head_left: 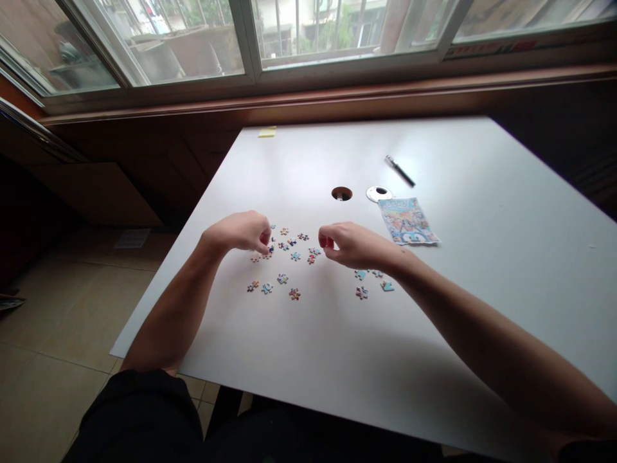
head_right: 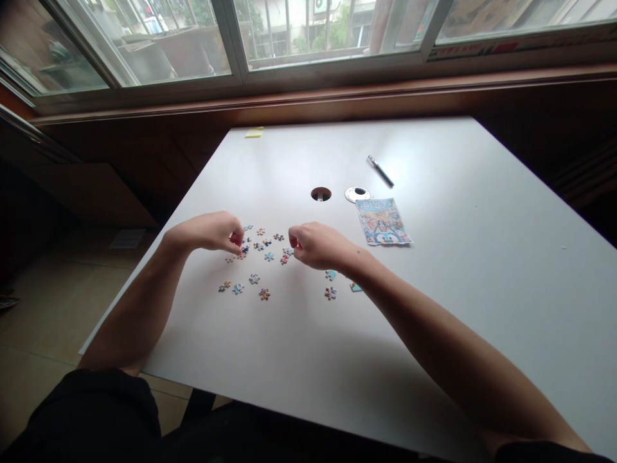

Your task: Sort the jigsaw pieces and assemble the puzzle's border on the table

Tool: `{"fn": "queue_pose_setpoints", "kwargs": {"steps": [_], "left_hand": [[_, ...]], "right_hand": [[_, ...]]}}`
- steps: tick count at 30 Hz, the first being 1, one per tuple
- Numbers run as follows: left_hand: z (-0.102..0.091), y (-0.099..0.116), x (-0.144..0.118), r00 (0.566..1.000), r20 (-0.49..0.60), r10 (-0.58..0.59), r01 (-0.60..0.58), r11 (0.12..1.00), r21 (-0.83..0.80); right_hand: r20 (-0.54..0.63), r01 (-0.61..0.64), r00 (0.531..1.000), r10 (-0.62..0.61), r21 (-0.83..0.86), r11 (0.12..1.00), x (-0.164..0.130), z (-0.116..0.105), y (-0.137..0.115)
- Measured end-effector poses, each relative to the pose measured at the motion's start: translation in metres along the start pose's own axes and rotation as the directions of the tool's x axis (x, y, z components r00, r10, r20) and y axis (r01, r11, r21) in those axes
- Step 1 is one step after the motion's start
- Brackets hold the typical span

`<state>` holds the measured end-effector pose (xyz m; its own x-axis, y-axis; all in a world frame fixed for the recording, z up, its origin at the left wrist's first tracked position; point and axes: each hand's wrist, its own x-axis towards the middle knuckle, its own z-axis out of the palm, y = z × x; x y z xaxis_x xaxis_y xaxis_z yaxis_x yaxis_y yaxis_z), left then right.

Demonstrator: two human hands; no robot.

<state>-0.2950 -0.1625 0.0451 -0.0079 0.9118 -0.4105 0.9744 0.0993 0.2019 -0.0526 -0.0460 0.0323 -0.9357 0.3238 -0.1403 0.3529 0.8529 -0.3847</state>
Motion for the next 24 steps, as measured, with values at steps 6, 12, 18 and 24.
{"fn": "queue_pose_setpoints", "kwargs": {"steps": [6,12,18,24], "left_hand": [[0.004,0.017,-0.002,0.976,0.099,-0.196,0.175,0.967,0.186],[0.004,0.024,-0.003,0.985,0.09,-0.149,0.127,0.969,0.214],[0.003,0.021,-0.002,0.997,0.009,-0.082,0.078,0.977,0.2],[0.006,0.018,-0.002,1.0,0.019,-0.019,0.015,0.981,0.194]], "right_hand": [[0.02,0.0,1.0,0.0,-0.016,1.0,0.001,-0.001,-0.003],[0.026,-0.007,1.0,0.008,-0.017,1.0,-0.001,0.0,0.0],[0.042,-0.006,0.999,0.007,-0.023,1.0,-0.003,-0.001,0.0],[0.047,-0.001,0.999,0.002,-0.034,0.999,-0.003,-0.001,0.001]]}}
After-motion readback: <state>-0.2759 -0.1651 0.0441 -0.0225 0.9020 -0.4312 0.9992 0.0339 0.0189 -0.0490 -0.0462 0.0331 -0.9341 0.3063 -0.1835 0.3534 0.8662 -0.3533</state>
